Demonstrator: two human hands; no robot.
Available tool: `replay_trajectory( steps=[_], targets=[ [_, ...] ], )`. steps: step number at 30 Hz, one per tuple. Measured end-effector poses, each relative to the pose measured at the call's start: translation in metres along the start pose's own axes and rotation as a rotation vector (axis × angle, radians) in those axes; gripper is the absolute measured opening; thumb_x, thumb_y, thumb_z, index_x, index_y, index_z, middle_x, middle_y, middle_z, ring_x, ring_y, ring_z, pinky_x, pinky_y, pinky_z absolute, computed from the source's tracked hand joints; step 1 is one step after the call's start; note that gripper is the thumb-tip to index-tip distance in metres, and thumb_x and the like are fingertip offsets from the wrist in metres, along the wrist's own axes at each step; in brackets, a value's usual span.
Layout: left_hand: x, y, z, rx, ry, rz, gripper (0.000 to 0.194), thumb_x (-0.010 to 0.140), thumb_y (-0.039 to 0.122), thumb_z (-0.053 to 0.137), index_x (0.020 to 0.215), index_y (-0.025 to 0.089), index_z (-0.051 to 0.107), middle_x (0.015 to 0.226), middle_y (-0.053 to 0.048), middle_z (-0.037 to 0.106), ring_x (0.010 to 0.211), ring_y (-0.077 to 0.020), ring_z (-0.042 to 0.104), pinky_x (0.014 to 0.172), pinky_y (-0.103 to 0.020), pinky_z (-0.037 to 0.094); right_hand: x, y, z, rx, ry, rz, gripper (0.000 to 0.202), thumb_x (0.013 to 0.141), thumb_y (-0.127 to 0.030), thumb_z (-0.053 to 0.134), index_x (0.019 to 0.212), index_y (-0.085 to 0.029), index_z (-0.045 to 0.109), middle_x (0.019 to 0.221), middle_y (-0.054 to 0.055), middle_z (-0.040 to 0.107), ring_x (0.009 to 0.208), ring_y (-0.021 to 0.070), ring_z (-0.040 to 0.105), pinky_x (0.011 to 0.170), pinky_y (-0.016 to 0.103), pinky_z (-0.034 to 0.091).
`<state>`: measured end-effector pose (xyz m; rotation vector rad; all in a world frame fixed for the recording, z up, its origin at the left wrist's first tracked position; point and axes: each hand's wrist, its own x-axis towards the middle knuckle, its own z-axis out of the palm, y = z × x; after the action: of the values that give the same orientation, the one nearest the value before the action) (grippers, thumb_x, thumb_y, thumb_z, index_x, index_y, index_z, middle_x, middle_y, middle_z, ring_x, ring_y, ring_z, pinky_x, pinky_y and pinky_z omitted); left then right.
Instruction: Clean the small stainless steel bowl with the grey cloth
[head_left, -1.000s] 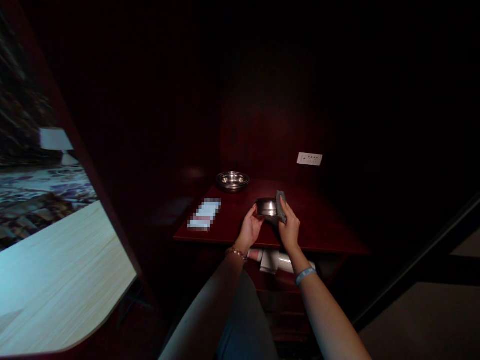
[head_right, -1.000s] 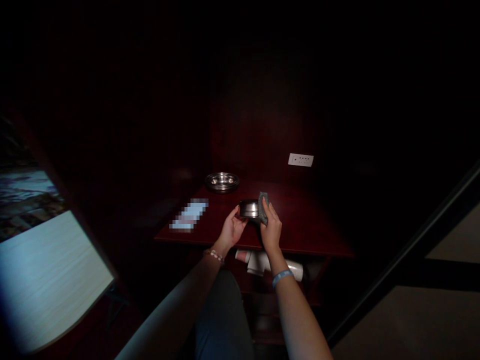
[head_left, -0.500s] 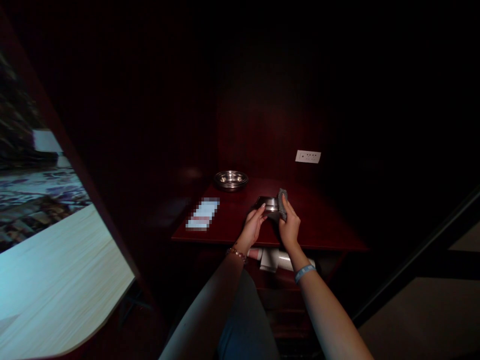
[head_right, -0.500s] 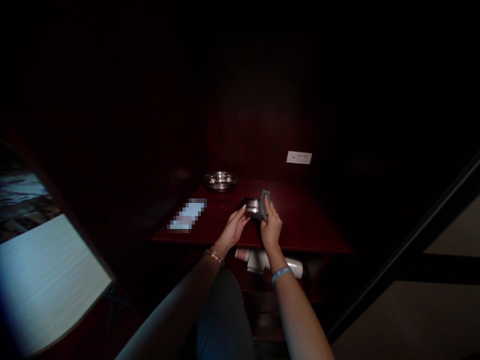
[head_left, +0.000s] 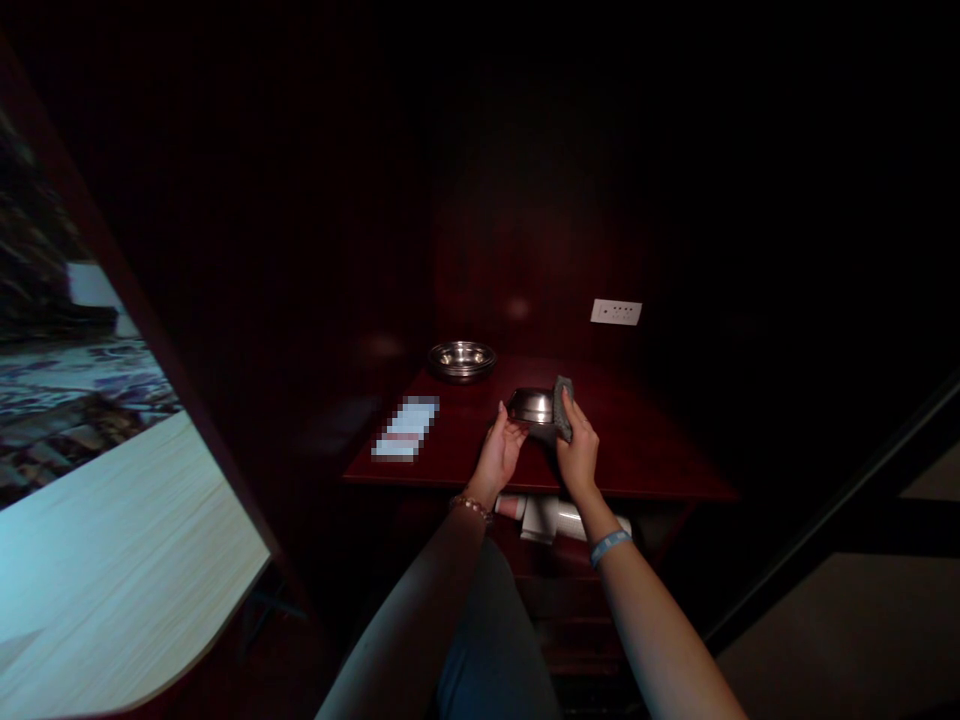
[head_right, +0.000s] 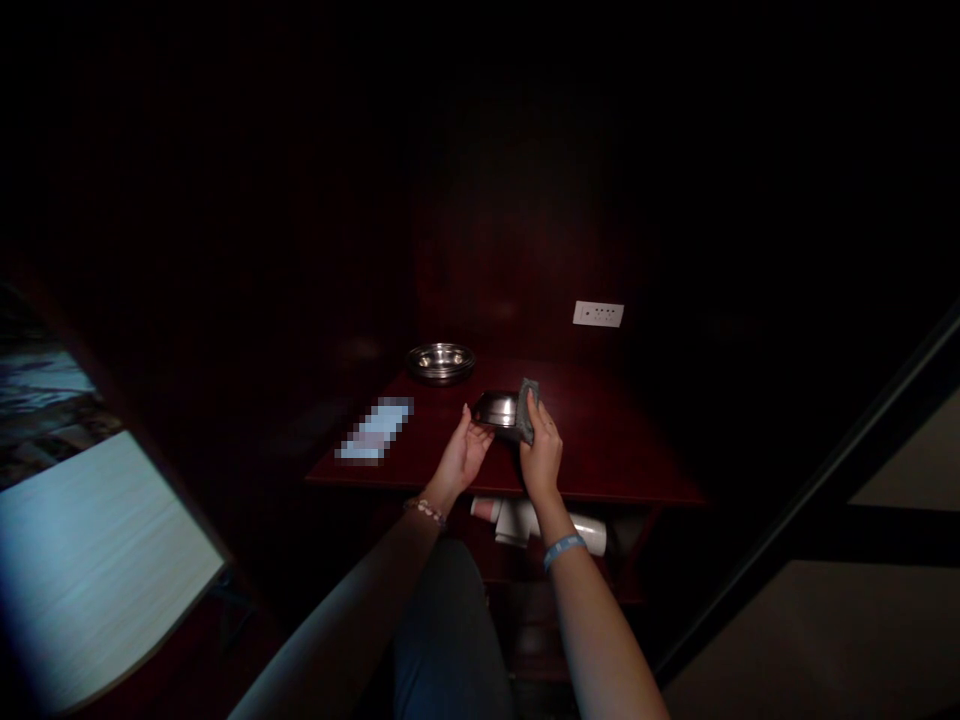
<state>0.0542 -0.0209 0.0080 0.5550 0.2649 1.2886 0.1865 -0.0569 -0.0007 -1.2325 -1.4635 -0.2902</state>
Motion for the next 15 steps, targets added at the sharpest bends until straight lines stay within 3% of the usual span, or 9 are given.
replay_trajectory(
  steps=[9, 15],
  targets=[
    [0.0018, 0.0006, -0.0034, -0.043, 0.061, -0.036, 0.023, 0.090, 0.039, 0.058, 0.088, 0.017, 0.065, 0.080, -0.002, 0.070, 0.074, -0.0111, 0.064, 0.079, -0.025, 0.049, -0.0005, 0.0019, 0.0004, 0.012, 0.004, 0.013, 0.079, 0.071, 0.001, 0.039, 0.146, -0.026, 0.039, 0.144, 0.002, 0.049, 0.131, 0.0174, 0.048, 0.109, 0.033, 0.040],
    [-0.0009, 0.0004, 0.0006, 0.015, 0.039, -0.020, 0.031, 0.088, 0.045, 0.058, 0.097, 0.018, 0.067, 0.089, -0.004, 0.070, 0.082, -0.0133, 0.064, 0.080, -0.026, 0.048, 0.0006, 0.0038, 0.0022, 0.034, -0.003, 0.020, 0.081, 0.070, 0.001, 0.039, 0.147, -0.025, 0.037, 0.145, 0.003, 0.048, 0.131, 0.0171, 0.048, 0.109, 0.033, 0.040]
  ],
)
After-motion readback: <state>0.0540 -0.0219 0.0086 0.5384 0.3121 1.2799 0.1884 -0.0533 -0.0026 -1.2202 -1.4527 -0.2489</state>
